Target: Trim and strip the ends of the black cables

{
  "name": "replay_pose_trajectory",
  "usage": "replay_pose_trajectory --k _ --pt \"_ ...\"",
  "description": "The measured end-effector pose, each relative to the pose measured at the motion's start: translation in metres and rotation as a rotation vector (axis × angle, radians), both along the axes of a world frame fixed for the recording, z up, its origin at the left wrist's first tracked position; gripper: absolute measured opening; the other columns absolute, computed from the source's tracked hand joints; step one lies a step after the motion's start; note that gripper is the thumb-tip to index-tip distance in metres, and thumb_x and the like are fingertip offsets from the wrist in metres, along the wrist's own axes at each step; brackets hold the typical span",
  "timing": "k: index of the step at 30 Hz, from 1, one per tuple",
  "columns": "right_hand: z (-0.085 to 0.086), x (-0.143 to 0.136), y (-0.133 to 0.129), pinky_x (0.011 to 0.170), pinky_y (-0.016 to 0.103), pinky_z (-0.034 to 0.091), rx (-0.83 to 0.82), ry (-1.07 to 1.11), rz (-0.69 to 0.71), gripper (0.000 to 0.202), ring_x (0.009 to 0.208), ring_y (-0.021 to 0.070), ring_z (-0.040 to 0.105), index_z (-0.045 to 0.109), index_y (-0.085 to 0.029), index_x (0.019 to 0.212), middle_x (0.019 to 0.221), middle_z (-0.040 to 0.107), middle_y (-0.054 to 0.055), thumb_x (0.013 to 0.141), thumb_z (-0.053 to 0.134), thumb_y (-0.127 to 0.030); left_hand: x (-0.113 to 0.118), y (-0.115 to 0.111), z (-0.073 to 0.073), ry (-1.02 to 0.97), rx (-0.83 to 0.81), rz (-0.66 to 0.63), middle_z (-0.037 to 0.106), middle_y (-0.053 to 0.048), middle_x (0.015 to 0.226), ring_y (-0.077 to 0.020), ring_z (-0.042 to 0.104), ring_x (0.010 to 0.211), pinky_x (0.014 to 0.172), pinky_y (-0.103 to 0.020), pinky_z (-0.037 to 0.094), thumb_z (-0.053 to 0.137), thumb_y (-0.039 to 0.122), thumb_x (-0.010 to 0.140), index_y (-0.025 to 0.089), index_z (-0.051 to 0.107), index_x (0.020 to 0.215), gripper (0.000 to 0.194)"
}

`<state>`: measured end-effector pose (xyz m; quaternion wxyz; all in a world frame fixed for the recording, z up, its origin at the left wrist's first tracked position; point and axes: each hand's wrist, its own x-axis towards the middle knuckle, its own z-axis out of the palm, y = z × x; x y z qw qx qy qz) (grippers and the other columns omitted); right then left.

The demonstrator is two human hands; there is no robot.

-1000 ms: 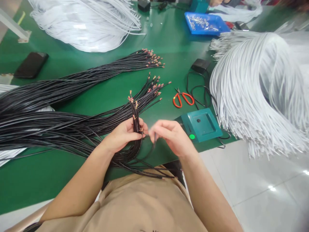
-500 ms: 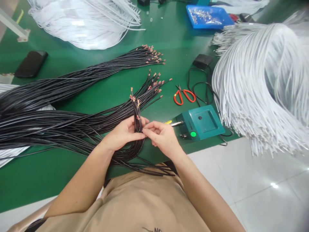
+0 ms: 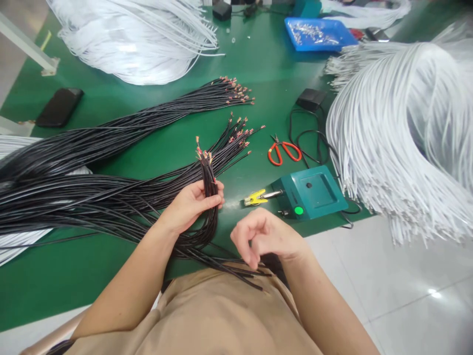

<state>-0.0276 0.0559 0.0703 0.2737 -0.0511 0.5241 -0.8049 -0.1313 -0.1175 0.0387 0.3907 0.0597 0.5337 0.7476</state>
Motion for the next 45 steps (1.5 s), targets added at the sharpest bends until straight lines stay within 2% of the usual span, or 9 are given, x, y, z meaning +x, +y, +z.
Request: replay_pose_trajectory --k 5,12,18,22,26,32,41,43,45 --pt "0.001 -0.022 -0.018 0.047 0.019 0.034 0.312 -0.015 -0.670 0.025 0.047 0.0050 0.043 0.062 -0.017 0.076 0.057 0.055 -0.006 0.072 0.073 -0.039 0.003 0.004 0.000 0.095 -0.035 0.027 0.062 0.003 0.070 -0.0099 0.058 0.068 0.069 -0.023 0.046 0.083 0.017 0.060 0.016 0.056 0.074 0.031" --pt "0.000 -0.033 -0.032 0.044 0.022 0.031 0.365 -0.046 -0.720 0.029 0.047 0.0061 0.041 0.067 -0.016 0.081 0.057 0.052 -0.006 0.065 0.078 -0.037 0.008 0.006 0.000 0.160 -0.135 0.100 0.054 0.006 0.067 -0.0067 0.053 0.065 0.065 -0.020 0.045 0.085 0.020 0.056 0.016 0.050 0.070 0.038" --pt "-0.007 -0.033 -0.040 0.050 0.021 0.038 0.180 -0.005 -0.889 0.016 0.056 0.0074 0.051 0.066 -0.018 0.070 0.068 0.062 -0.003 0.063 0.079 -0.025 0.008 0.008 0.001 0.107 -0.093 0.098 0.056 0.007 0.064 -0.0075 0.057 0.063 0.064 -0.021 0.047 0.085 0.018 0.057 0.016 0.050 0.069 0.037" --pt "-0.008 -0.033 -0.042 0.052 0.021 0.038 -0.013 -0.049 -0.857 0.017 0.052 0.0061 0.048 0.063 -0.018 0.064 0.064 0.061 -0.004 0.064 0.079 -0.022 0.008 0.007 0.001 0.078 -0.011 0.048 0.062 0.004 0.064 -0.0113 0.063 0.064 0.065 -0.024 0.049 0.082 0.017 0.062 0.017 0.048 0.069 0.034" --pt "-0.009 -0.033 -0.040 0.054 0.021 0.039 -0.014 -0.093 -0.818 0.013 0.055 0.0065 0.048 0.067 -0.017 0.067 0.065 0.063 -0.002 0.068 0.078 -0.024 0.007 0.007 0.001 0.068 0.038 0.038 0.063 0.004 0.064 -0.0110 0.063 0.064 0.064 -0.023 0.049 0.080 0.013 0.064 0.017 0.047 0.069 0.034" --pt "-0.008 -0.034 -0.035 0.054 0.024 0.041 -0.034 -0.118 -0.774 0.033 0.053 0.0074 0.047 0.073 -0.017 0.089 0.071 0.065 0.002 0.086 0.058 -0.047 0.007 0.007 0.002 0.038 0.102 -0.024 0.066 0.000 0.067 -0.0133 0.064 0.066 0.062 -0.024 0.046 0.077 0.016 0.070 0.018 0.043 0.069 0.034" --pt "-0.003 -0.030 -0.037 0.068 0.026 0.047 0.277 0.056 -0.862 0.009 0.069 0.0114 0.058 0.071 -0.018 0.073 0.074 0.067 0.000 0.073 0.073 -0.027 0.007 0.006 0.003 0.022 0.017 0.078 0.061 0.003 0.071 -0.0093 0.058 0.067 0.067 -0.022 0.047 0.083 0.018 0.062 0.016 0.056 0.072 0.029" --pt "0.005 -0.023 -0.026 0.067 0.025 0.046 0.285 0.095 -0.725 0.013 0.068 0.0116 0.058 0.071 -0.018 0.069 0.072 0.068 0.000 0.074 0.073 -0.030 0.005 0.005 0.005 0.002 0.033 0.049 0.063 0.000 0.078 -0.0103 0.059 0.070 0.067 -0.023 0.048 0.079 0.027 0.068 0.015 0.063 0.080 0.023" --pt "0.014 -0.015 -0.012 0.058 0.024 0.045 0.170 0.115 -0.326 0.027 0.058 0.0108 0.056 0.072 -0.017 0.070 0.064 0.067 0.001 0.078 0.067 -0.043 0.004 0.004 0.006 -0.034 0.031 0.036 0.064 -0.002 0.081 -0.0114 0.060 0.073 0.069 -0.024 0.049 0.074 0.032 0.074 0.015 0.067 0.089 0.024"
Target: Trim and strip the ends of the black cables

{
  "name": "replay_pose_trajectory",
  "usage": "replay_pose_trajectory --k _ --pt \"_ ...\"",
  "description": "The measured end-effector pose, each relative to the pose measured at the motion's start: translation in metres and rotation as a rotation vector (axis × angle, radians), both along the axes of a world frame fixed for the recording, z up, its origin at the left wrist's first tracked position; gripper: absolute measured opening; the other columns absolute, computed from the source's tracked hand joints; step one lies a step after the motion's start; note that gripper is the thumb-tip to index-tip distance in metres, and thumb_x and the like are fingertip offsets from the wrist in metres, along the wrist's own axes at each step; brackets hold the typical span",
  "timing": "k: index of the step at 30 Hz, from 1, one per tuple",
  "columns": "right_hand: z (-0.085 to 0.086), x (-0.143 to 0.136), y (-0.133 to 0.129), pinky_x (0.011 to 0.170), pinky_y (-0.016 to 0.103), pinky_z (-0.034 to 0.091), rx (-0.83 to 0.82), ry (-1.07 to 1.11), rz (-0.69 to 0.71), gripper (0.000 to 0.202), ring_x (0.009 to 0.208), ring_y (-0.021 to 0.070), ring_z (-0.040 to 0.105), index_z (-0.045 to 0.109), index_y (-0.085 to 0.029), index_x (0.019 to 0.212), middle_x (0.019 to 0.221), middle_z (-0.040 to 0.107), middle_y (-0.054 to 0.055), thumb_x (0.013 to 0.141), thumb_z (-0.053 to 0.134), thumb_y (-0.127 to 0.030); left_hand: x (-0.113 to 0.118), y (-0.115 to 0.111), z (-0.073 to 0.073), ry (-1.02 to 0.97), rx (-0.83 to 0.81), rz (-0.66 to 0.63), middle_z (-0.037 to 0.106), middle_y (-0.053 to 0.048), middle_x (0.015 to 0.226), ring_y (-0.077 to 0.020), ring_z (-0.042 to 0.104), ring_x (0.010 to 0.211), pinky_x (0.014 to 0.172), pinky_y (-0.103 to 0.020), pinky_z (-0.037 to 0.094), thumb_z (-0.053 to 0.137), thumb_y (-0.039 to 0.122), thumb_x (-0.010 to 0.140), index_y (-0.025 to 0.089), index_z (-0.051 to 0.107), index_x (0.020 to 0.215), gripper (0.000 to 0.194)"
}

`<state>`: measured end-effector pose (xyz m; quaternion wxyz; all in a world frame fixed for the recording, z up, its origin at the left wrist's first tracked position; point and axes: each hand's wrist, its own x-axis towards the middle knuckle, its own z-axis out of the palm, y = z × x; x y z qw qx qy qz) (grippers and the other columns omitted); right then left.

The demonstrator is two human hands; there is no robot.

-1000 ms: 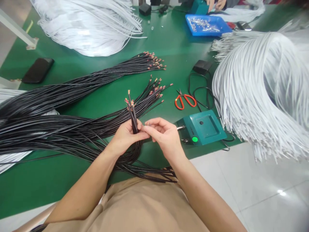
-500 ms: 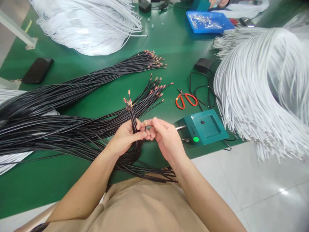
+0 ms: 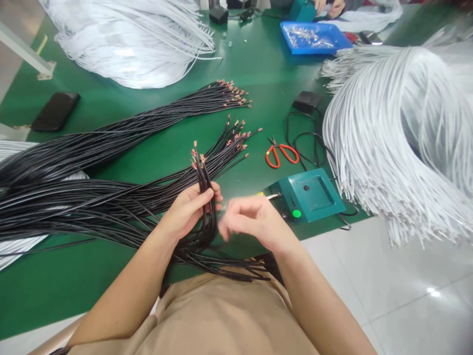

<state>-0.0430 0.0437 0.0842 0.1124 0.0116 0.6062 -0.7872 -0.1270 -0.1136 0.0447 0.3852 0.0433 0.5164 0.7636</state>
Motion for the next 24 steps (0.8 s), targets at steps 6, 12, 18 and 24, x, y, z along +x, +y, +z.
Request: replay_pose_trajectory --k 6,12,18,24 --pt "0.009 -0.011 0.008 0.050 0.021 0.039 0.173 -0.007 -0.184 0.031 0.049 0.0078 0.048 0.069 -0.017 0.071 0.053 0.058 -0.003 0.083 0.060 -0.044 0.003 0.001 -0.002 0.057 -0.024 -0.013 0.065 -0.001 0.074 -0.0108 0.062 0.068 0.066 -0.022 0.048 0.075 0.026 0.074 0.016 0.069 0.093 0.023" --pt "-0.009 -0.034 -0.009 0.051 0.022 0.042 0.341 0.011 -0.444 0.017 0.050 0.0089 0.052 0.066 -0.019 0.082 0.061 0.060 -0.004 0.074 0.070 -0.034 0.005 0.003 -0.004 0.087 -0.047 -0.032 0.069 -0.003 0.079 -0.0145 0.066 0.073 0.073 -0.027 0.053 0.080 0.024 0.068 0.015 0.068 0.087 0.025" --pt "-0.013 -0.028 -0.015 0.062 0.026 0.048 0.315 -0.063 -0.495 0.017 0.064 0.0136 0.060 0.066 -0.018 0.072 0.073 0.068 0.002 0.073 0.070 -0.034 0.002 0.003 -0.001 -0.006 0.062 0.055 0.067 -0.001 0.087 -0.0141 0.065 0.081 0.070 -0.025 0.054 0.074 0.025 0.074 0.018 0.056 0.081 0.021" --pt "-0.013 -0.025 -0.023 0.063 0.027 0.049 0.091 -0.090 -0.422 0.015 0.060 0.0125 0.060 0.066 -0.018 0.074 0.069 0.066 0.000 0.074 0.070 -0.032 0.004 0.004 -0.001 0.030 0.072 0.105 0.056 0.006 0.069 -0.0053 0.055 0.058 0.056 -0.018 0.046 0.079 0.016 0.067 0.017 0.046 0.074 0.033"
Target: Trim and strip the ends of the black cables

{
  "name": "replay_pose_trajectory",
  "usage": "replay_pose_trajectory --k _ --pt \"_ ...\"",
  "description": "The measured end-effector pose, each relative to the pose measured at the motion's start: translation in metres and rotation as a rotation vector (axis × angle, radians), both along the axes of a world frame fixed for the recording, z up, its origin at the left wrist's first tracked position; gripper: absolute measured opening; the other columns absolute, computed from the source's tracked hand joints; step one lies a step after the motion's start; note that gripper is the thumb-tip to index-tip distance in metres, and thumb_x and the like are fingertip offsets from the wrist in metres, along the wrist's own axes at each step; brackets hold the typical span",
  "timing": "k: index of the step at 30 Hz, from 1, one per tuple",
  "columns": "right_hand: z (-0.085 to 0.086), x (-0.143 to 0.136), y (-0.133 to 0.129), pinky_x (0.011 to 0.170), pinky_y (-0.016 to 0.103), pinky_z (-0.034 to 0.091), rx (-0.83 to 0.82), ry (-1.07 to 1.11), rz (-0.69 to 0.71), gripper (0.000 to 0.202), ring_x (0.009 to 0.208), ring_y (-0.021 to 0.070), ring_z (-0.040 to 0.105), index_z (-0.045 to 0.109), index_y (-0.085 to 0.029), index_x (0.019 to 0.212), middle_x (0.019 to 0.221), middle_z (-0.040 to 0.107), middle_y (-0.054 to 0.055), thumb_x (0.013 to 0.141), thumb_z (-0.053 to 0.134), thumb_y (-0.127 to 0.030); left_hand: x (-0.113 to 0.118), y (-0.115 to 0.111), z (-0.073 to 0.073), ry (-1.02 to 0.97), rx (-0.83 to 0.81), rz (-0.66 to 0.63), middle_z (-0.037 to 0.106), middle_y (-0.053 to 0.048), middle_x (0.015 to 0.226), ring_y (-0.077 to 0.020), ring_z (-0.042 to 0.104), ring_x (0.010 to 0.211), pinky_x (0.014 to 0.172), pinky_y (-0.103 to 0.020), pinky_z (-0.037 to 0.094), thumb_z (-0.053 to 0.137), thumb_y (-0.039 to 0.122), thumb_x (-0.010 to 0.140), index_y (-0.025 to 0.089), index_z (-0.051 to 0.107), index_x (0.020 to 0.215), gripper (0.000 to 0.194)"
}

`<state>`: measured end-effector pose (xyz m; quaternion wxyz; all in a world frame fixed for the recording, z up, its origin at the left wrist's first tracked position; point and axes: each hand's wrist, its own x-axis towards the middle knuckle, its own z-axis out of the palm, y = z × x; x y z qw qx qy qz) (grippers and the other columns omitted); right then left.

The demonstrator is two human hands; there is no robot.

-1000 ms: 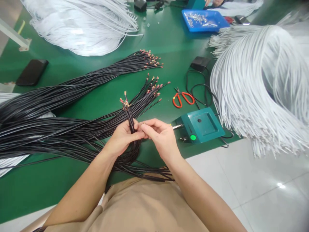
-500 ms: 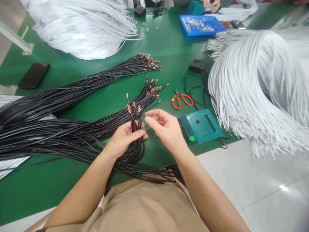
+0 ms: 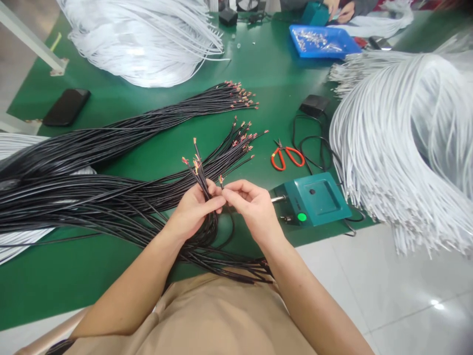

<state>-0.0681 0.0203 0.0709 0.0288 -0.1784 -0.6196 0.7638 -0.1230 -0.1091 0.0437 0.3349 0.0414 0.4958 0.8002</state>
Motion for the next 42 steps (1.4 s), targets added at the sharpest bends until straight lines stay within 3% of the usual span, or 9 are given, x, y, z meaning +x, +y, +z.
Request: replay_pose_trajectory --k 11,16,18,21,23,25,31,37,42 --pt "0.001 -0.001 -0.008 0.056 0.025 0.043 0.474 0.153 -0.193 0.008 0.061 0.0108 0.053 0.075 -0.023 0.078 0.074 0.062 0.001 0.077 0.068 -0.028 0.002 0.002 -0.001 0.110 -0.116 0.031 0.055 0.007 0.064 -0.0057 0.049 0.053 0.052 -0.019 0.040 0.082 0.022 0.064 0.019 0.041 0.070 0.041" --pt "0.009 0.002 0.001 0.061 0.025 0.048 0.317 0.169 -0.194 0.006 0.068 0.0121 0.058 0.072 -0.022 0.074 0.081 0.065 0.002 0.077 0.068 -0.027 -0.002 -0.001 0.000 0.027 -0.081 -0.041 0.064 0.001 0.078 -0.0100 0.060 0.067 0.064 -0.022 0.050 0.081 0.023 0.065 0.016 0.059 0.081 0.028" --pt "0.017 0.008 0.013 0.057 0.023 0.047 0.088 0.113 0.040 0.014 0.058 0.0103 0.056 0.070 -0.020 0.073 0.071 0.066 0.001 0.079 0.067 -0.032 -0.003 -0.002 0.002 -0.027 -0.055 -0.092 0.066 -0.002 0.084 -0.0118 0.063 0.073 0.069 -0.025 0.053 0.077 0.027 0.071 0.016 0.065 0.089 0.025" --pt "0.027 0.021 0.035 0.045 0.022 0.043 -0.256 0.018 0.693 0.038 0.043 0.0094 0.051 0.071 -0.016 0.075 0.056 0.063 0.001 0.084 0.057 -0.050 -0.004 -0.004 0.001 -0.075 -0.077 -0.082 0.067 -0.003 0.083 -0.0124 0.064 0.075 0.072 -0.026 0.055 0.075 0.030 0.073 0.016 0.069 0.093 0.025" --pt "0.029 0.025 0.044 0.043 0.022 0.042 -0.315 -0.028 0.868 0.046 0.041 0.0096 0.051 0.073 -0.014 0.080 0.055 0.064 0.003 0.085 0.053 -0.055 -0.004 -0.004 0.000 -0.084 -0.098 -0.068 0.067 -0.002 0.079 -0.0122 0.064 0.074 0.074 -0.026 0.054 0.077 0.028 0.072 0.017 0.069 0.095 0.027" --pt "0.025 0.023 0.045 0.042 0.020 0.042 -0.261 -0.053 0.738 0.043 0.041 0.0083 0.051 0.072 -0.014 0.081 0.056 0.065 0.002 0.085 0.054 -0.053 -0.004 -0.004 -0.001 -0.073 -0.100 -0.071 0.067 -0.001 0.075 -0.0114 0.064 0.069 0.071 -0.024 0.054 0.078 0.027 0.071 0.017 0.069 0.095 0.028" --pt "0.002 0.001 0.026 0.039 0.017 0.037 -0.006 -0.010 0.036 0.026 0.040 0.0050 0.046 0.067 -0.016 0.084 0.055 0.058 -0.005 0.078 0.066 -0.041 0.000 0.000 -0.002 0.005 -0.102 -0.066 0.069 -0.001 0.076 -0.0131 0.066 0.068 0.071 -0.027 0.053 0.081 0.023 0.066 0.016 0.067 0.088 0.027" --pt "-0.005 -0.004 0.013 0.053 0.023 0.046 0.336 0.040 -0.023 0.019 0.055 0.0097 0.057 0.066 -0.019 0.075 0.071 0.062 -0.001 0.074 0.071 -0.037 0.002 0.002 -0.006 0.065 -0.120 -0.028 0.069 -0.001 0.083 -0.0122 0.064 0.076 0.077 -0.026 0.053 0.081 0.021 0.066 0.016 0.069 0.089 0.027" --pt "-0.011 -0.001 0.007 0.056 0.024 0.044 0.437 0.036 0.009 0.017 0.057 0.0111 0.054 0.064 -0.019 0.072 0.067 0.063 0.000 0.077 0.066 -0.035 -0.001 0.001 -0.003 0.055 -0.069 0.099 0.068 -0.003 0.099 -0.0155 0.064 0.090 0.083 -0.030 0.051 0.075 0.024 0.073 0.017 0.063 0.085 0.018"
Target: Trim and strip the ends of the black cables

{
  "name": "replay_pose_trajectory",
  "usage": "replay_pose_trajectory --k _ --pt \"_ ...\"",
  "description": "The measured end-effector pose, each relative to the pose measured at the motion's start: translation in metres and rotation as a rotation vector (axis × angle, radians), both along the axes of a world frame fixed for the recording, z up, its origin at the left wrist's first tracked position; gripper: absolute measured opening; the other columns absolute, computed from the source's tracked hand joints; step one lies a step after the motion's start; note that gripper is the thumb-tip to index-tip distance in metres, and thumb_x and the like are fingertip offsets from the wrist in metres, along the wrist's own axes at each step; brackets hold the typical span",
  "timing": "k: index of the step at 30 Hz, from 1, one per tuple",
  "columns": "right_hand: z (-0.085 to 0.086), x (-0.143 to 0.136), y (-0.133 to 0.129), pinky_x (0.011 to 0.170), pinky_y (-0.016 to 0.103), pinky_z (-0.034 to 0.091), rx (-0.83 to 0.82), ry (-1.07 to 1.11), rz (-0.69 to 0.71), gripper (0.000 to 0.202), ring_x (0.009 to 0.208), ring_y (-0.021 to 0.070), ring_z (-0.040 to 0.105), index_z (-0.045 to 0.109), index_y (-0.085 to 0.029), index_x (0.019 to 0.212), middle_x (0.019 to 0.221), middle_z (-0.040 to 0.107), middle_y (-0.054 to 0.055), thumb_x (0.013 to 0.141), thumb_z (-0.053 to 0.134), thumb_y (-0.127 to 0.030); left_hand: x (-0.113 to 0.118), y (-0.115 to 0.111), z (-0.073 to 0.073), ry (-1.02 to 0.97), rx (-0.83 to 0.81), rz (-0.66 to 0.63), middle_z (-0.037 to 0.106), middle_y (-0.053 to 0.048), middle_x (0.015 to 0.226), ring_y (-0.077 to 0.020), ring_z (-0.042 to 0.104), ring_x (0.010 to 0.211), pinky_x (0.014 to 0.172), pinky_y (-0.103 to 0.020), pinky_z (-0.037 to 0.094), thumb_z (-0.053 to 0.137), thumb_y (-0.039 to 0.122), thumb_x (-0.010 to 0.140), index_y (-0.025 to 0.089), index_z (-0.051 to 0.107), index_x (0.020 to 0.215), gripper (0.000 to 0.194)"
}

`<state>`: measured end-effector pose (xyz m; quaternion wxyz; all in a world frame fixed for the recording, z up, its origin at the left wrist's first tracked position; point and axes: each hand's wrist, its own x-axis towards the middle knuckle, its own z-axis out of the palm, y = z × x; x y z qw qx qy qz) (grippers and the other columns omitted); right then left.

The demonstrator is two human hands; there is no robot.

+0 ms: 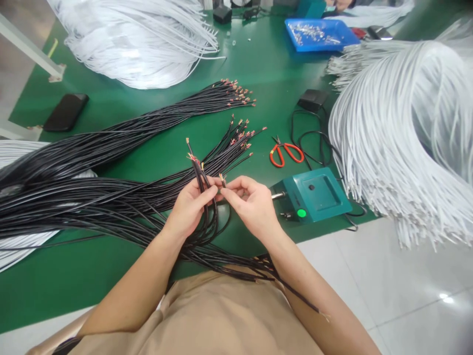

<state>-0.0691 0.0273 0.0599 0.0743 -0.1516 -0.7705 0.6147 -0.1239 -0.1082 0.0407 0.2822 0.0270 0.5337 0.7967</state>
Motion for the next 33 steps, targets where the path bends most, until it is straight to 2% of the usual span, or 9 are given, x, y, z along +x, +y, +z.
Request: replay_pose_trajectory --k 3,7,13,21,25,28,31,32,33 --pt "-0.003 0.002 -0.005 0.054 0.024 0.041 0.033 -0.009 0.003 0.016 0.055 0.0105 0.050 0.062 -0.019 0.069 0.063 0.060 -0.001 0.076 0.067 -0.033 -0.002 0.000 0.001 0.002 0.044 0.028 0.069 -0.003 0.098 -0.0161 0.064 0.095 0.089 -0.032 0.048 0.075 0.021 0.072 0.018 0.058 0.081 0.020" --pt "-0.006 0.003 -0.010 0.053 0.023 0.041 0.016 -0.026 0.008 0.018 0.055 0.0103 0.050 0.060 -0.019 0.068 0.062 0.057 -0.002 0.076 0.066 -0.034 -0.002 0.000 0.000 0.004 0.082 0.046 0.069 0.000 0.085 -0.0136 0.064 0.090 0.085 -0.028 0.048 0.074 0.017 0.072 0.019 0.053 0.079 0.023" --pt "-0.007 0.002 -0.017 0.053 0.022 0.041 -0.003 -0.039 0.007 0.017 0.054 0.0096 0.050 0.058 -0.019 0.068 0.060 0.056 -0.003 0.076 0.065 -0.033 0.001 0.003 -0.004 0.172 0.084 0.132 0.065 0.003 0.077 -0.0128 0.064 0.083 0.085 -0.031 0.048 0.070 0.013 0.074 0.020 0.048 0.077 0.024" --pt "-0.011 0.002 -0.022 0.053 0.021 0.040 0.034 -0.031 0.003 0.015 0.054 0.0084 0.048 0.059 -0.018 0.069 0.064 0.056 -0.003 0.078 0.063 -0.030 0.002 0.003 -0.003 0.206 0.045 0.147 0.065 0.002 0.078 -0.0126 0.063 0.083 0.087 -0.032 0.048 0.069 0.012 0.074 0.020 0.043 0.072 0.027" --pt "-0.002 0.004 -0.011 0.054 0.021 0.039 0.054 -0.033 0.008 0.014 0.057 0.0084 0.049 0.060 -0.018 0.069 0.069 0.058 -0.002 0.077 0.065 -0.029 0.000 0.001 0.000 0.193 -0.020 0.121 0.068 -0.001 0.089 -0.0137 0.062 0.087 0.085 -0.030 0.047 0.072 0.019 0.074 0.019 0.054 0.077 0.019" --pt "0.014 0.013 0.010 0.056 0.021 0.041 -0.154 -0.112 0.238 0.019 0.057 0.0091 0.052 0.062 -0.017 0.071 0.065 0.060 -0.001 0.076 0.067 -0.034 -0.002 -0.001 0.001 0.144 -0.016 0.065 0.066 -0.003 0.095 -0.0142 0.061 0.086 0.077 -0.027 0.049 0.071 0.028 0.076 0.019 0.064 0.087 0.016" --pt "0.028 0.023 0.030 0.054 0.024 0.045 -0.529 -0.228 0.776 0.047 0.050 0.0110 0.056 0.069 -0.014 0.082 0.060 0.064 0.002 0.085 0.050 -0.057 -0.003 -0.002 0.000 0.061 0.006 0.020 0.064 -0.002 0.084 -0.0123 0.060 0.078 0.071 -0.024 0.048 0.071 0.029 0.077 0.018 0.067 0.090 0.018" --pt "0.030 0.025 0.033 0.050 0.024 0.044 -0.595 -0.243 0.855 0.054 0.046 0.0108 0.054 0.070 -0.013 0.085 0.058 0.064 0.002 0.086 0.045 -0.061 -0.003 -0.002 -0.001 0.039 0.006 0.011 0.063 -0.001 0.081 -0.0116 0.060 0.075 0.070 -0.024 0.048 0.073 0.028 0.075 0.018 0.067 0.091 0.019" --pt "0.031 0.025 0.033 0.047 0.023 0.043 -0.607 -0.244 0.837 0.055 0.043 0.0101 0.052 0.070 -0.013 0.086 0.056 0.063 0.002 0.087 0.043 -0.062 -0.003 -0.002 -0.002 0.023 0.005 0.003 0.062 0.000 0.079 -0.0111 0.059 0.073 0.069 -0.023 0.048 0.074 0.027 0.074 0.018 0.067 0.092 0.022"
